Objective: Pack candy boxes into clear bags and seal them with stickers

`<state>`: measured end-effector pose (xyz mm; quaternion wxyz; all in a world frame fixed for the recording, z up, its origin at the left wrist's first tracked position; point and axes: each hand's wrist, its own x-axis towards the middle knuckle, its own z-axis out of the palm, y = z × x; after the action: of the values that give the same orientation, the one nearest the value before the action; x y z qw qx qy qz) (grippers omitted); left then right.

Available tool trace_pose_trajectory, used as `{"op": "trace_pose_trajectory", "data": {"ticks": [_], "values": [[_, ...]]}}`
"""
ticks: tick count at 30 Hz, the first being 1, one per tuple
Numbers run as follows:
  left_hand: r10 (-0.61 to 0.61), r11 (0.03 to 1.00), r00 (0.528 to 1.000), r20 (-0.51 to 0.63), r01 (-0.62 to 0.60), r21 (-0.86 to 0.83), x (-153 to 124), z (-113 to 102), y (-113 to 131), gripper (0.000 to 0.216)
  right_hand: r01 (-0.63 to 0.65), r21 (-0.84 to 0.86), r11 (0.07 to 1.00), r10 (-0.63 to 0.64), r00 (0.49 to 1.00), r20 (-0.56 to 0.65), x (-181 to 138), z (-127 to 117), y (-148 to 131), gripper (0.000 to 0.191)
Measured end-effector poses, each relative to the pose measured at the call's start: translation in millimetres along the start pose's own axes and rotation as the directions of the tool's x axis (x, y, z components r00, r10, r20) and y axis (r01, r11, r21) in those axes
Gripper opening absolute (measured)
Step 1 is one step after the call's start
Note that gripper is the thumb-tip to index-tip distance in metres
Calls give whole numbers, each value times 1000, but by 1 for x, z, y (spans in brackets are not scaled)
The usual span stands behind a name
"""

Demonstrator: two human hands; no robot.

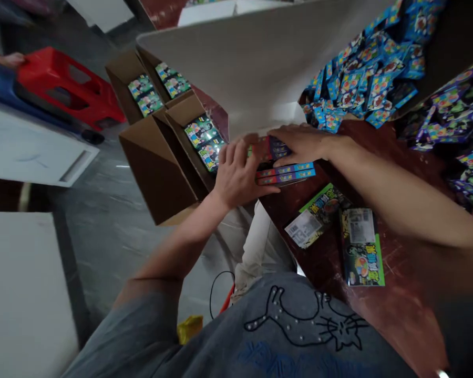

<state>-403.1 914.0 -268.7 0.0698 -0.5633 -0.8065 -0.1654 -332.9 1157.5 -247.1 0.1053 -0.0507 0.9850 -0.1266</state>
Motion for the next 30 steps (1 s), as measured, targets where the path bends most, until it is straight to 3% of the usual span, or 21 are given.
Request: {"op": "trace_pose_trajectory", "data": {"ticks": [2,5,8,11,13,15,17,19,21,23,25,26,28,30], "values": [[-40,999,994,102,40,-6,7,-2,-1,132,-12,24,1000,12,1000,-19,-8,4,-8,98],[-45,999,942,333,52,-12,21,-3,-7,143,-28,74,997,35,995,-98,-33,-2,-19,93],[-47,998,932,359,55,-10,27,-7,-5,144,-186,148,971,221,937,-270,-91,-10,-25,88],[18,999,984,175,-13,-29,12,-13,26,136,-482,227,846,532,791,-302,-177,3,-41,89],[148,987,984,99,-141,-72,-11,-11,63,117,-689,227,688,725,663,-185,-230,28,-64,96],[266,960,949,171,-245,-137,-37,1,104,102,-817,226,530,840,542,-9,-268,63,-92,106],[212,974,929,304,-177,-140,-62,22,137,103,-849,265,458,870,489,62,-287,96,-118,110],[87,992,930,356,-47,-120,-80,44,157,96,-833,357,423,884,466,40,-292,120,-132,113],[23,983,949,314,36,-181,-91,57,164,83,-768,517,378,902,432,-19,-290,129,-135,116],[-4,944,972,237,82,-320,-98,59,163,79,-573,743,346,895,439,-79,-286,128,-128,113],[-76,841,977,199,170,-514,-100,52,162,80,-254,925,283,860,493,-128,-285,124,-120,99],[-135,733,965,224,249,-633,-99,47,161,78,-98,970,221,841,524,-139,-284,122,-117,92],[-220,351,900,376,433,-831,-96,35,162,71,107,991,77,819,560,-124,-283,121,-115,84],[-178,-92,806,565,558,-825,-92,25,164,67,203,979,-14,823,558,-104,-279,122,-118,82]]}}
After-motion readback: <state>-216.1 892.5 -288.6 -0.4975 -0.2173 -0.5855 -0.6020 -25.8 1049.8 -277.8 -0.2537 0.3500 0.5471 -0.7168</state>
